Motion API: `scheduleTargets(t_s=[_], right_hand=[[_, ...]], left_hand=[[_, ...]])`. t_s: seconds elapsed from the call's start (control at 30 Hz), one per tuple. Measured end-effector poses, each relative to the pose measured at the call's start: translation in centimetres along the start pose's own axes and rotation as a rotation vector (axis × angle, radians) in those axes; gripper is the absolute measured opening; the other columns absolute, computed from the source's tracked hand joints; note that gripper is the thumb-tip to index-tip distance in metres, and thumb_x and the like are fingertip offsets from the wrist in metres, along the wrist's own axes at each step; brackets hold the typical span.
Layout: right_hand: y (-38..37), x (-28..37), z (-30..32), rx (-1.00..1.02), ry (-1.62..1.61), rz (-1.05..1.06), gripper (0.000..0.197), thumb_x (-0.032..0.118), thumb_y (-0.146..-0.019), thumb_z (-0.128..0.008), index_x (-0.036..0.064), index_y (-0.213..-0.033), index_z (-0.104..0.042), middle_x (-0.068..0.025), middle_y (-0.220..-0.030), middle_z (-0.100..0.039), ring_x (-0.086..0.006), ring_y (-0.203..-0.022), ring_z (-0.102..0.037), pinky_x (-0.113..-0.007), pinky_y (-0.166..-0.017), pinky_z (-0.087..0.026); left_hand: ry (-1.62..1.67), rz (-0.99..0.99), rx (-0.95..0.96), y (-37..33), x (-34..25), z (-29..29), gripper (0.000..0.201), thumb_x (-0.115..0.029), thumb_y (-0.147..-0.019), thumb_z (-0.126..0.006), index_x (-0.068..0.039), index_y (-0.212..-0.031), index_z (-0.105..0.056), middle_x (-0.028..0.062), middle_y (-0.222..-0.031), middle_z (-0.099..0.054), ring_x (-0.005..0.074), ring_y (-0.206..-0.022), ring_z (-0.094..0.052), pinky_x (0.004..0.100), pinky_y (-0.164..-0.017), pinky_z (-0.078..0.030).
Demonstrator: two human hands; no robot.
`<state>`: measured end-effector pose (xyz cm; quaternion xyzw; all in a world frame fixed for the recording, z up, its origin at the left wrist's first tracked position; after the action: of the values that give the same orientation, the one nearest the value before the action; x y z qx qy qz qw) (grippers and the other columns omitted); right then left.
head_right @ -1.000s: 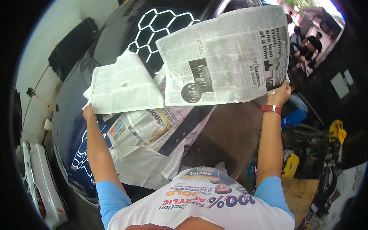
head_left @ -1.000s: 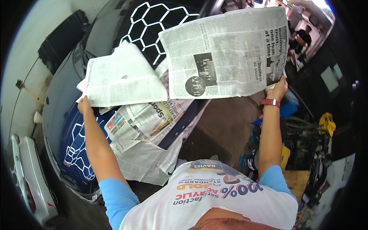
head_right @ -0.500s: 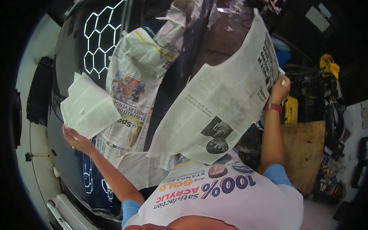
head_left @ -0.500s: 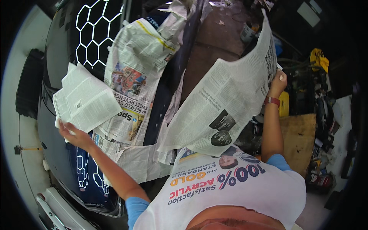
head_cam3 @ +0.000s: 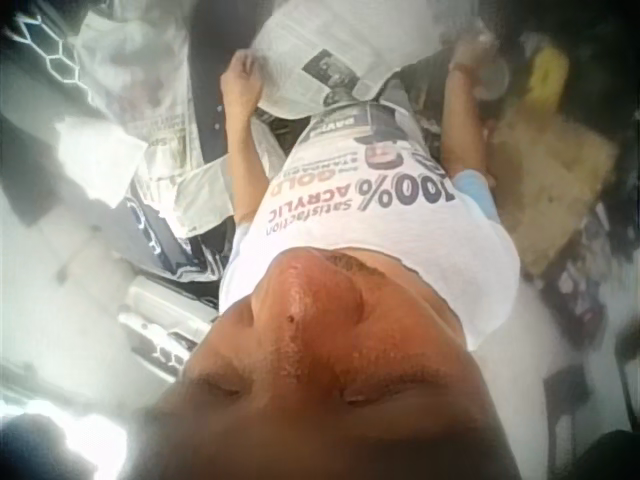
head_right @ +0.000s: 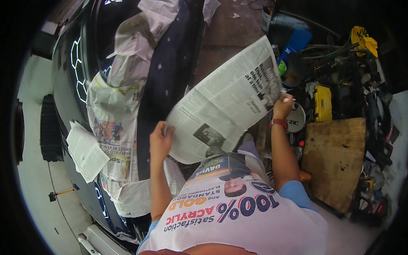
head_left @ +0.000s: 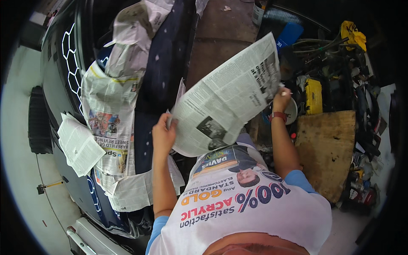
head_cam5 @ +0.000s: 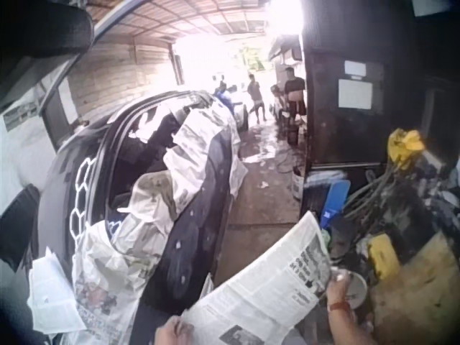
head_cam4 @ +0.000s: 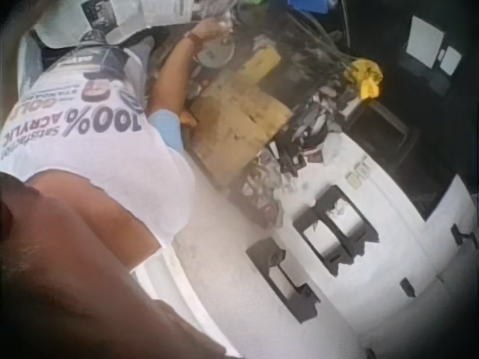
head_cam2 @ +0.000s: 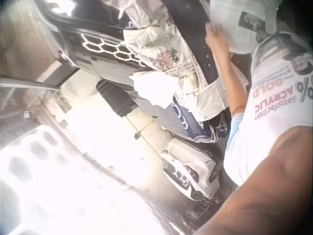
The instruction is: The person covers a dark-colored car with newspaper sheets using masking tape. They repeatedly tear tape, place newspaper over the hood and side panels, and smooth the sheets to secure them. The process continues across multiple sections of the vehicle.
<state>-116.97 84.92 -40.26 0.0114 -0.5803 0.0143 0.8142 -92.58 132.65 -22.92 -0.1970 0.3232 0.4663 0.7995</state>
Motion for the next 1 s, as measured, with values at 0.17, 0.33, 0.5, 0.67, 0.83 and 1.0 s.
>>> scheduleTargets(t_s=[0.17, 0.33, 0.5, 0.67, 0.83, 1.0], right_hand=[[0.3, 4.2, -0.6, 0.046, -0.060, 0.267, 0.076, 0.026, -0.102, -0.071, 0.0058, -0.162, -0.031, -0.0246, -0.155, -0.049, -0.0327, -0.132, -0.058, -0.043, -0.103, -0.052], [9.0, 14.6, -3.4, 0.918, 0.111, 0.786, 0.098, 0.029, -0.070, -0.095, 0.0165, -0.156, -0.049, -0.0219, -0.166, -0.039, -0.0441, -0.154, -0.034, -0.051, -0.125, -0.031], [13.0, 6.5, -7.7, 1.228, 0.134, 0.787, 0.029, 0.024, -0.081, -0.082, 0.0140, -0.107, -0.073, -0.0151, -0.133, -0.060, -0.0390, -0.128, -0.052, -0.048, -0.107, -0.045], [11.2, 6.7, -10.3, 1.075, -0.015, 0.843, 0.012, 0.023, -0.088, -0.074, 0.0119, -0.085, -0.071, -0.0129, -0.098, -0.065, -0.0369, -0.101, -0.061, -0.049, -0.088, -0.051], [9.9, 13.4, -8.7, 1.018, -0.140, 0.824, 0.042, 0.044, -0.092, -0.075, 0.0111, -0.117, -0.072, -0.0181, -0.108, -0.067, -0.0393, -0.108, -0.062, -0.052, -0.095, -0.051], [10.6, 13.3, -7.1, 1.179, -0.118, 0.861, 0.034, 0.034, -0.087, -0.080, 0.0120, -0.111, -0.076, -0.0152, -0.112, -0.068, -0.0377, -0.111, -0.063, -0.050, -0.096, -0.051]], left_hand=[[-0.619, -0.240, -0.239, -3.4, -8.4, -1.5, 0.027, 0.003, -0.084, -0.065, -0.011, -0.107, -0.069, 0.0081, -0.093, -0.068, 0.0332, -0.087, -0.070, 0.0472, -0.070, -0.055], [-0.687, -0.226, 0.021, -2.8, -14.9, -5.3, 0.028, 0.003, -0.086, -0.065, -0.012, -0.109, -0.069, 0.0059, -0.092, -0.071, 0.0302, -0.089, -0.071, 0.0449, -0.070, -0.055], [-0.662, -0.206, 0.140, 0.9, -20.1, -4.9, 0.028, 0.003, -0.087, -0.065, -0.010, -0.110, -0.071, 0.0087, -0.099, -0.072, 0.0342, -0.092, -0.071, 0.0461, -0.077, -0.055], [-0.636, -0.093, -0.005, 2.1, -23.5, -1.4, 0.033, 0.010, -0.085, -0.063, -0.010, -0.112, -0.070, 0.0134, -0.102, -0.074, 0.0363, -0.093, -0.073, 0.0459, -0.079, -0.056], [-0.741, -0.078, -0.056, 1.0, -24.9, -0.7, 0.028, 0.012, -0.086, -0.059, -0.007, -0.105, -0.064, 0.0117, -0.101, -0.073, 0.0360, -0.090, -0.072, 0.0457, -0.076, -0.053], [-0.764, -0.258, 0.079, -1.6, -27.7, -2.5, 0.035, 0.017, -0.081, -0.057, -0.006, -0.107, -0.065, 0.0099, -0.103, -0.071, 0.0384, -0.089, -0.069, 0.0462, -0.076, -0.051]])
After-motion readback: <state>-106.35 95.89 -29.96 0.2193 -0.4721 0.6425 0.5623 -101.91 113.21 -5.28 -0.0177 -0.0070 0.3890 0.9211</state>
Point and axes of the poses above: each hand's wrist, its own y-axis away from the middle knuckle, its own z-axis out of the back of the hand, x = y × z, the point moved 6 cm from there along -y, towards the middle knuckle
